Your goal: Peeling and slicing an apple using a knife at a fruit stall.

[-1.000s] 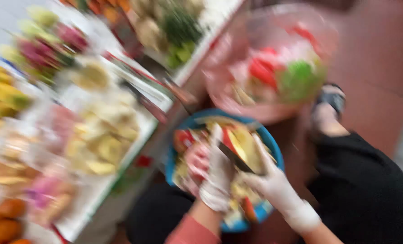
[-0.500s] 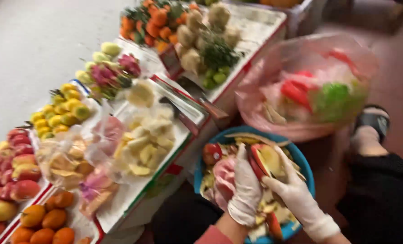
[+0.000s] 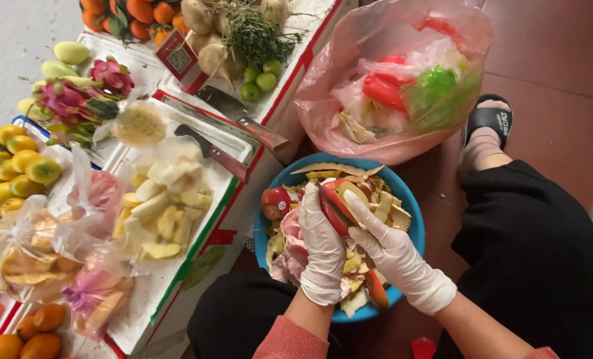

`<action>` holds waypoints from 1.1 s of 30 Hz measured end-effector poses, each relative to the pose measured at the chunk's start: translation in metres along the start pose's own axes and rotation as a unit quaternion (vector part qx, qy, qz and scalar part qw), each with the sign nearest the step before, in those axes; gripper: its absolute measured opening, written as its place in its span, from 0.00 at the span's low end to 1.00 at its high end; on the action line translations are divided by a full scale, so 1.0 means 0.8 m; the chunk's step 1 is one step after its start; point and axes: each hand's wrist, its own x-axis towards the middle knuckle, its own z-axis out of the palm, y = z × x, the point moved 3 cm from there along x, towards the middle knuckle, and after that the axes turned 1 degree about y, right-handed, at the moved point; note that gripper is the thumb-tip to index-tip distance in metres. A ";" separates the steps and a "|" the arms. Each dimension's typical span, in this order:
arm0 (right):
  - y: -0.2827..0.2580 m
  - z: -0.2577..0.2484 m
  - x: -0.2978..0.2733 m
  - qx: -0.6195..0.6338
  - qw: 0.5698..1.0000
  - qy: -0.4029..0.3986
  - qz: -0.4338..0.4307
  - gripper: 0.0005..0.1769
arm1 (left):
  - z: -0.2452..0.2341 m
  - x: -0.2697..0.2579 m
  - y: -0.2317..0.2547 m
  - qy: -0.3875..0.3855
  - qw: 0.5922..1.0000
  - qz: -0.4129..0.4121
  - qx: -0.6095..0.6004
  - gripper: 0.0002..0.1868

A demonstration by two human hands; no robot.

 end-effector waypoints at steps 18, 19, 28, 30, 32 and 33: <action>0.000 -0.004 -0.004 0.128 0.950 0.065 0.277 0.26 | -0.001 0.048 -0.063 0.011 0.949 -0.185 -0.254 0.20; -0.004 -0.007 -0.001 0.126 0.950 0.063 0.278 0.26 | -0.011 0.075 -0.083 0.013 0.948 -0.186 -0.256 0.20; -0.020 -0.053 0.018 0.070 0.983 0.007 0.170 0.31 | -0.051 0.161 -0.132 -0.028 0.995 -0.073 -0.067 0.19; 0.011 -0.068 0.008 0.113 0.937 0.099 0.315 0.26 | -0.063 0.177 -0.134 -0.032 0.990 -0.083 -0.108 0.17; 0.033 -0.054 -0.006 0.119 0.921 0.080 0.362 0.27 | -0.059 0.158 -0.121 -0.017 0.978 -0.132 -0.160 0.21; 0.045 -0.047 -0.016 0.122 0.901 0.061 0.411 0.28 | -0.057 0.146 -0.118 -0.001 0.959 -0.185 -0.213 0.26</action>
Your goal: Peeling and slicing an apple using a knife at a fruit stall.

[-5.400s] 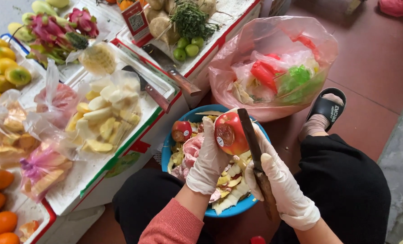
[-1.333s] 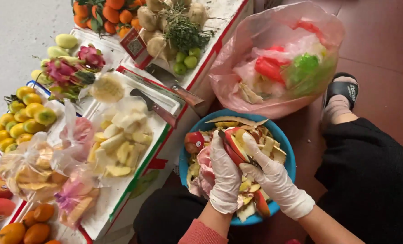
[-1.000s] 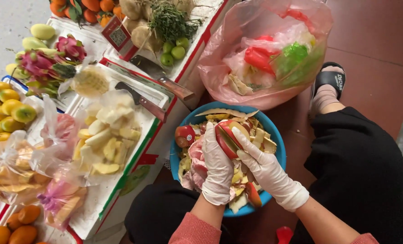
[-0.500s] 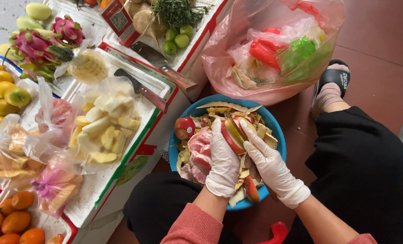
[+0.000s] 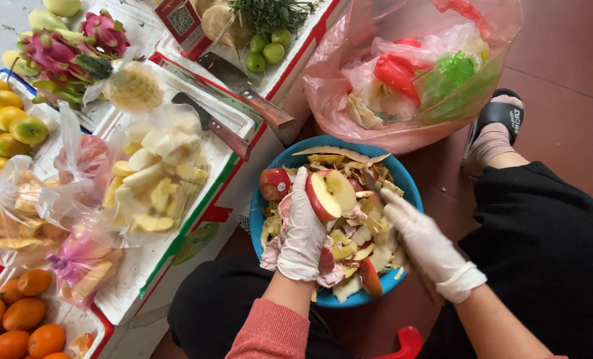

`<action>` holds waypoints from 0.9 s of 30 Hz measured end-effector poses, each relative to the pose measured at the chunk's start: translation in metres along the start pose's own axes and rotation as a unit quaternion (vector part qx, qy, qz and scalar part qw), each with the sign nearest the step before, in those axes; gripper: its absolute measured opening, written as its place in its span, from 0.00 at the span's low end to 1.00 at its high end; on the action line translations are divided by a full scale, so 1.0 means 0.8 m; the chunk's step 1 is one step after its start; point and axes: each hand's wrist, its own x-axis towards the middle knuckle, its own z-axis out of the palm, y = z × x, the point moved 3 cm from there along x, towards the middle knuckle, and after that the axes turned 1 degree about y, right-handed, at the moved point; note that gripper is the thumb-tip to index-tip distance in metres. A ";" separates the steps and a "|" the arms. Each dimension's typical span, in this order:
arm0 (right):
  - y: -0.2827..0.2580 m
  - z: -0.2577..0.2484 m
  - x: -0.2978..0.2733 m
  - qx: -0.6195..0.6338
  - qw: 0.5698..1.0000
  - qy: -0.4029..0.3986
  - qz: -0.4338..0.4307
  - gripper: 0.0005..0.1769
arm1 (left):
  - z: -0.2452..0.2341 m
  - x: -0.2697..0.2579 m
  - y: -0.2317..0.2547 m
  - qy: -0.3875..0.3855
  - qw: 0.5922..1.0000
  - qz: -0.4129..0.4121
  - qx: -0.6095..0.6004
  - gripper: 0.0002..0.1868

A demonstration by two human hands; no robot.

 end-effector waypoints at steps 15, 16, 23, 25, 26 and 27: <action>-0.022 0.025 -0.017 0.164 0.984 -0.063 0.019 0.41 | 0.017 -0.030 -0.017 -0.169 0.975 -0.087 -0.112 0.28; -0.019 0.020 -0.015 0.164 0.984 -0.061 0.020 0.41 | 0.011 -0.021 -0.021 -0.168 0.975 -0.088 -0.112 0.28; -0.047 0.019 -0.026 0.127 0.991 -0.032 -0.025 0.19 | 0.001 -0.025 -0.030 -0.135 0.977 -0.141 -0.083 0.26; -0.048 0.020 -0.026 0.122 0.992 -0.024 -0.038 0.28 | 0.001 -0.025 -0.028 -0.141 0.978 -0.112 -0.107 0.28; -0.047 0.019 -0.024 0.118 0.989 -0.029 -0.078 0.29 | 0.001 -0.028 -0.029 -0.119 0.974 -0.136 -0.139 0.26; -0.046 0.018 -0.022 0.115 0.986 -0.035 -0.118 0.30 | 0.002 -0.031 -0.030 -0.096 0.967 -0.161 -0.171 0.23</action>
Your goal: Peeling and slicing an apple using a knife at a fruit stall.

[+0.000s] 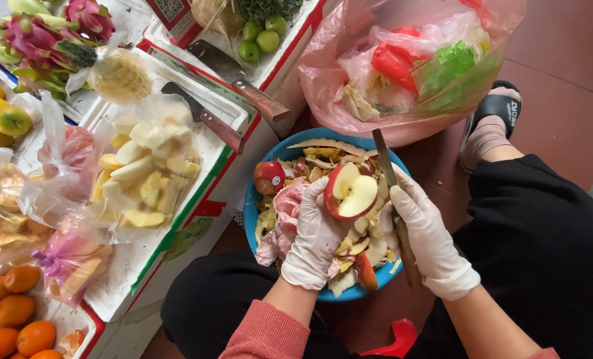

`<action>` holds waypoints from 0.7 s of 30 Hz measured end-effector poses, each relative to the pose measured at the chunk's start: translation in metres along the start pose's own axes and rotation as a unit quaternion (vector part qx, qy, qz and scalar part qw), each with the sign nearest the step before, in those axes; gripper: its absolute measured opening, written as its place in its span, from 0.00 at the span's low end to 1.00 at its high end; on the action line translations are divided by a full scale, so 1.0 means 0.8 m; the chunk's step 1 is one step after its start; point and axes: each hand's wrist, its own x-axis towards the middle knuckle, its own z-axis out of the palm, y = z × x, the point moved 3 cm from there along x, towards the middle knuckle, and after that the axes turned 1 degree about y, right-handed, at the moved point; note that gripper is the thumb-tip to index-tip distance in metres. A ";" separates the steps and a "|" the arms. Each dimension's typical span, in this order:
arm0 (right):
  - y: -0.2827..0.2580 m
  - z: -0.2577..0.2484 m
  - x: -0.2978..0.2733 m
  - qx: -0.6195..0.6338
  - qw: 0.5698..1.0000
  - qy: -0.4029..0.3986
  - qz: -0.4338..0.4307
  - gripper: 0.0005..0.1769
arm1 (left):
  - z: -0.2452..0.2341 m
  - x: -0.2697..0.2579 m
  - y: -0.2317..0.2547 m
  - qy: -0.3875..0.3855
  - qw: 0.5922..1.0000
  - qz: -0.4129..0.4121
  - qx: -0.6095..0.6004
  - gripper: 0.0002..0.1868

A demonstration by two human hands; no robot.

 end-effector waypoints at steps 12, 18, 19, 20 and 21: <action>0.034 0.030 -0.023 -0.118 0.992 -0.049 0.015 0.46 | 0.012 -0.007 -0.008 -0.119 0.981 0.107 0.107 0.35; 0.038 0.025 -0.023 -0.113 0.992 -0.061 -0.016 0.45 | 0.004 -0.002 -0.002 -0.138 0.968 0.131 0.162 0.49; 0.041 0.023 -0.021 -0.112 0.992 -0.059 -0.015 0.45 | -0.002 0.004 0.001 -0.137 0.969 0.129 0.163 0.49; 0.042 0.021 -0.019 -0.143 0.988 -0.058 -0.033 0.46 | -0.004 0.009 0.002 -0.185 0.964 0.123 0.150 0.45; 0.043 0.019 -0.016 -0.173 0.982 -0.056 -0.051 0.47 | -0.006 0.014 0.004 -0.232 0.956 0.116 0.137 0.41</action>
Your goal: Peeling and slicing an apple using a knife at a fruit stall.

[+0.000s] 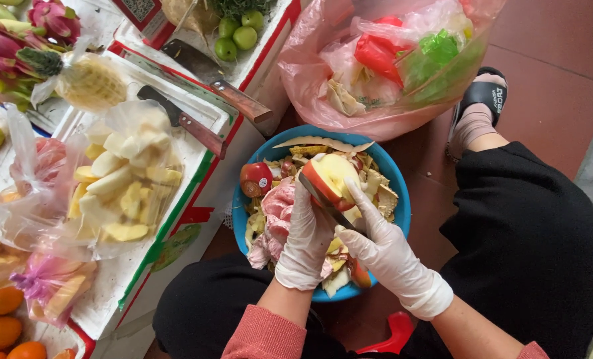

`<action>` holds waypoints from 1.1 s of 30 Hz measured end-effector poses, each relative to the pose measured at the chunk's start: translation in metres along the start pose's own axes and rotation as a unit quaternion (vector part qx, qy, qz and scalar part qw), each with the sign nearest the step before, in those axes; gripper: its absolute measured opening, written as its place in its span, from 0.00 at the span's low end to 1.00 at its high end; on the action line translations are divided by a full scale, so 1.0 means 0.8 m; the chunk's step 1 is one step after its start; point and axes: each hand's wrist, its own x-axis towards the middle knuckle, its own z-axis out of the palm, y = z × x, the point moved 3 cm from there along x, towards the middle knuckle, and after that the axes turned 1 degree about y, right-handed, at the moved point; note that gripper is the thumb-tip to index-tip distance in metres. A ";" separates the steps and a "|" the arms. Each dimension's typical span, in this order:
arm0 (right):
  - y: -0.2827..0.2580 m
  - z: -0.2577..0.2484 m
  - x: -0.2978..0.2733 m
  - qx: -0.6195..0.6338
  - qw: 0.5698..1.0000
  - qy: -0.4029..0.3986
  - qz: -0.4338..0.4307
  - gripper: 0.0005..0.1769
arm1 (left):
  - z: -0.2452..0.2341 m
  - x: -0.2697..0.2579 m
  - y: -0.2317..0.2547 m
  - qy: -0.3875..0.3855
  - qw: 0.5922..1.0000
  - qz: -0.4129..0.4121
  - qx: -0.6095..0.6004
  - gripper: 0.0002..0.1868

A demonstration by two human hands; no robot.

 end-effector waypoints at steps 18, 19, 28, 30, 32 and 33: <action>0.017 0.007 0.015 0.049 0.997 0.046 0.029 0.36 | 0.044 -0.015 0.023 -0.146 0.966 0.159 0.144 0.56; 0.008 0.007 0.009 0.050 0.997 0.046 0.026 0.36 | 0.051 -0.020 0.027 -0.149 0.965 0.160 0.145 0.56; 0.028 -0.003 0.015 0.090 0.995 0.026 0.046 0.42 | 0.063 -0.013 0.033 -0.137 0.966 0.160 0.148 0.61; 0.030 -0.009 0.016 0.036 0.996 0.030 0.073 0.40 | 0.066 -0.013 0.033 -0.115 0.972 0.128 0.158 0.62; 0.044 -0.009 0.019 0.043 0.999 0.004 -0.012 0.39 | 0.067 -0.016 0.036 -0.109 0.971 0.127 0.169 0.61; 0.048 -0.010 0.021 0.054 0.994 -0.019 -0.092 0.39 | 0.067 -0.016 0.038 -0.102 0.971 0.119 0.180 0.61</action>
